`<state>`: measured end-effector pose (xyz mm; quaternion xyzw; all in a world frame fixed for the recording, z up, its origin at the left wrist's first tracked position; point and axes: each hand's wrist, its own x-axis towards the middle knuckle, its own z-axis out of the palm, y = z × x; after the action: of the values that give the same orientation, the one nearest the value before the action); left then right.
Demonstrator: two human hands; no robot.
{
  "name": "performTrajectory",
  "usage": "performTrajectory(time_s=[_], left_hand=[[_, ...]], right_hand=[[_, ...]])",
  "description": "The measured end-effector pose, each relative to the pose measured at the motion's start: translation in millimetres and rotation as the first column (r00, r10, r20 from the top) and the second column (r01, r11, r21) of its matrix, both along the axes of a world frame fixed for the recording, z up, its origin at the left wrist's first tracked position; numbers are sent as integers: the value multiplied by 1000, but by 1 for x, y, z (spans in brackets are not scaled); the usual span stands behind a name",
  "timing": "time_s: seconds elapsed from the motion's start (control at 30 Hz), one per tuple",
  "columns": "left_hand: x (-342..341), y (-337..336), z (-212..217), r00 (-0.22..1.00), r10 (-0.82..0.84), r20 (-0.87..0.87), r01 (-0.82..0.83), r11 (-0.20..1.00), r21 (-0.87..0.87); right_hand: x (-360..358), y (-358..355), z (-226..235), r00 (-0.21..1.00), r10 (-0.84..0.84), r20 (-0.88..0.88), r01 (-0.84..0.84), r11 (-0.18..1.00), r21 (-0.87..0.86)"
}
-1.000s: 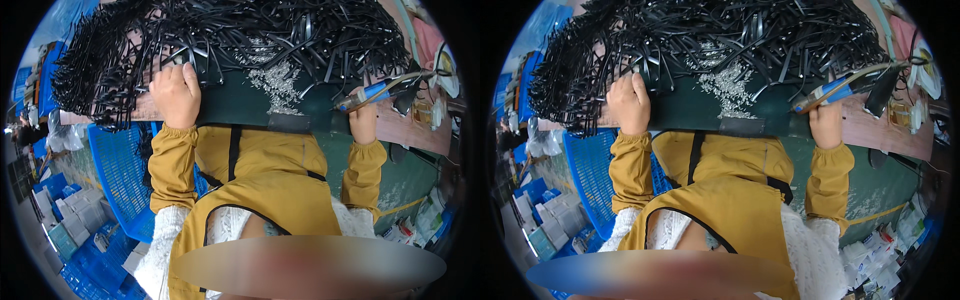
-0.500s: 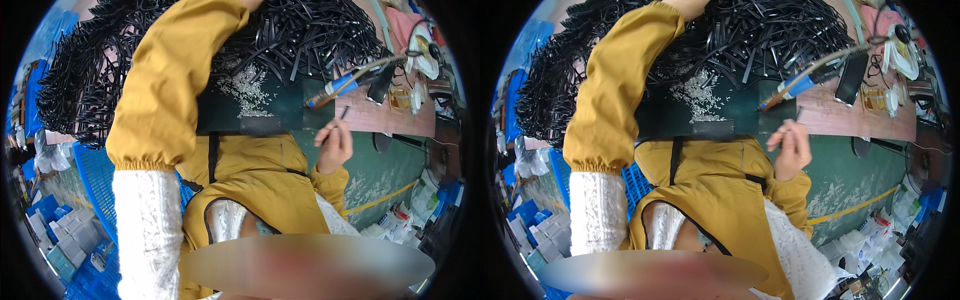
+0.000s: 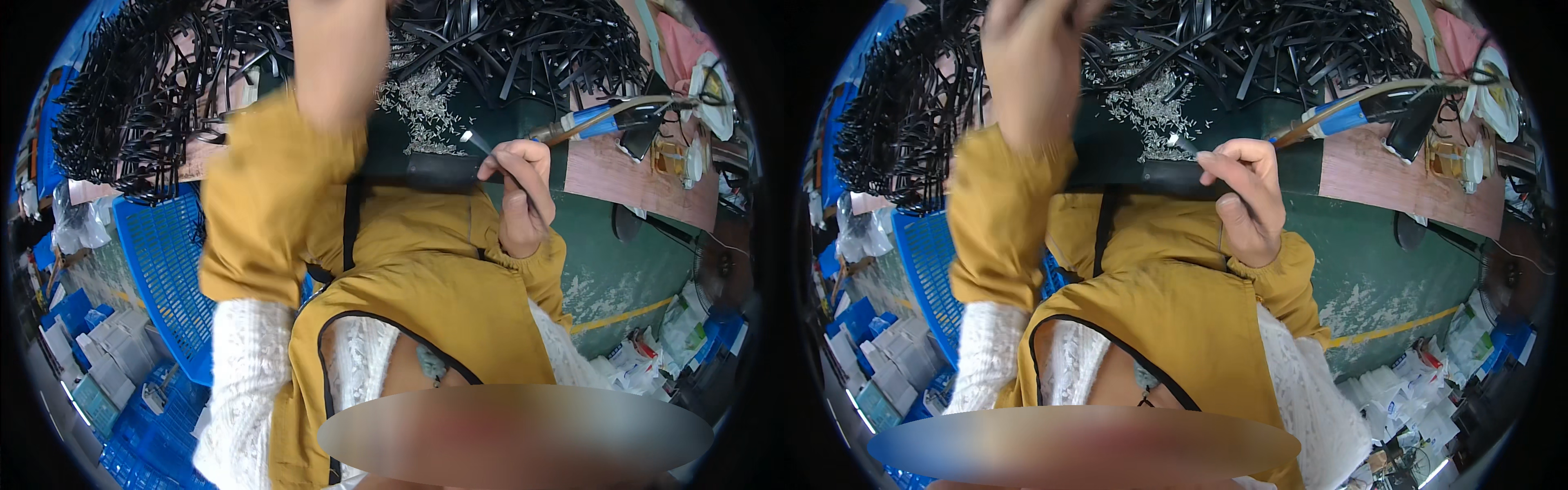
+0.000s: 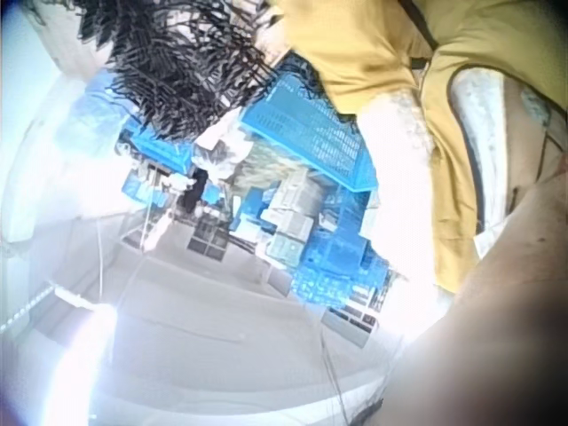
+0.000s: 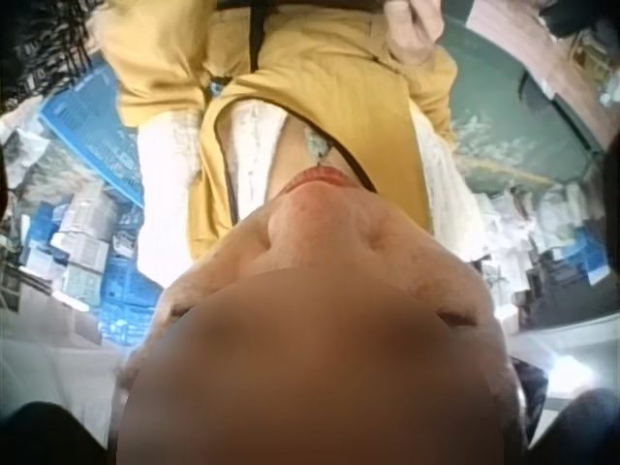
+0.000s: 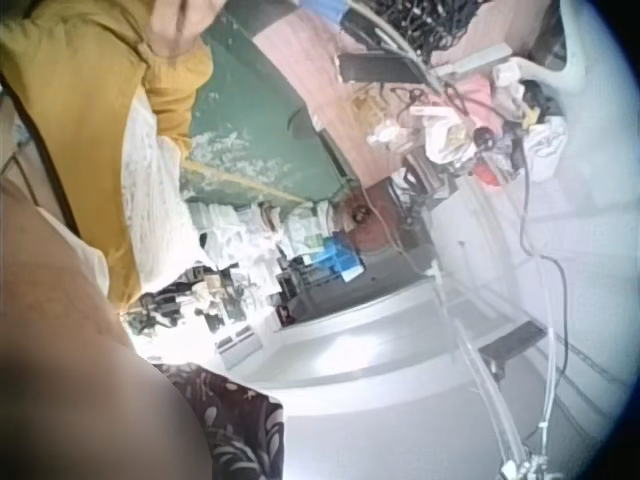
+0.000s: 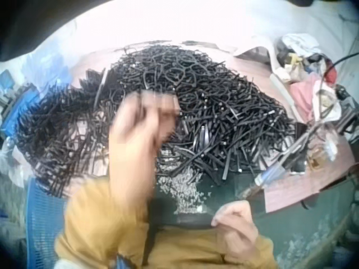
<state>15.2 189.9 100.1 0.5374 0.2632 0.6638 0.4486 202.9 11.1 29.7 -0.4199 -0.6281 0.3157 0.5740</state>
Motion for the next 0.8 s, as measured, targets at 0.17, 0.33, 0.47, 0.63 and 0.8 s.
performTrajectory(time_s=[0.17,0.33,0.47,0.63,0.8], left_hand=[[-13,-164,-105,995,-100,-14,94,964,-248],[-37,-190,-158,982,-190,9,190,975,-112],[-37,-193,-164,986,-139,-95,127,984,-127],[-30,-193,-165,984,-39,-176,33,999,-34],[-26,-188,-148,971,5,-239,14,997,78]], right_hand=[[-13,5,-11,940,-3,341,90,966,-241],[-28,12,-25,995,-81,61,99,910,-403],[-27,15,-26,990,-104,-96,45,874,-484],[-36,16,-31,992,-123,42,130,931,-340],[-42,13,-30,975,-138,174,179,952,-247]])
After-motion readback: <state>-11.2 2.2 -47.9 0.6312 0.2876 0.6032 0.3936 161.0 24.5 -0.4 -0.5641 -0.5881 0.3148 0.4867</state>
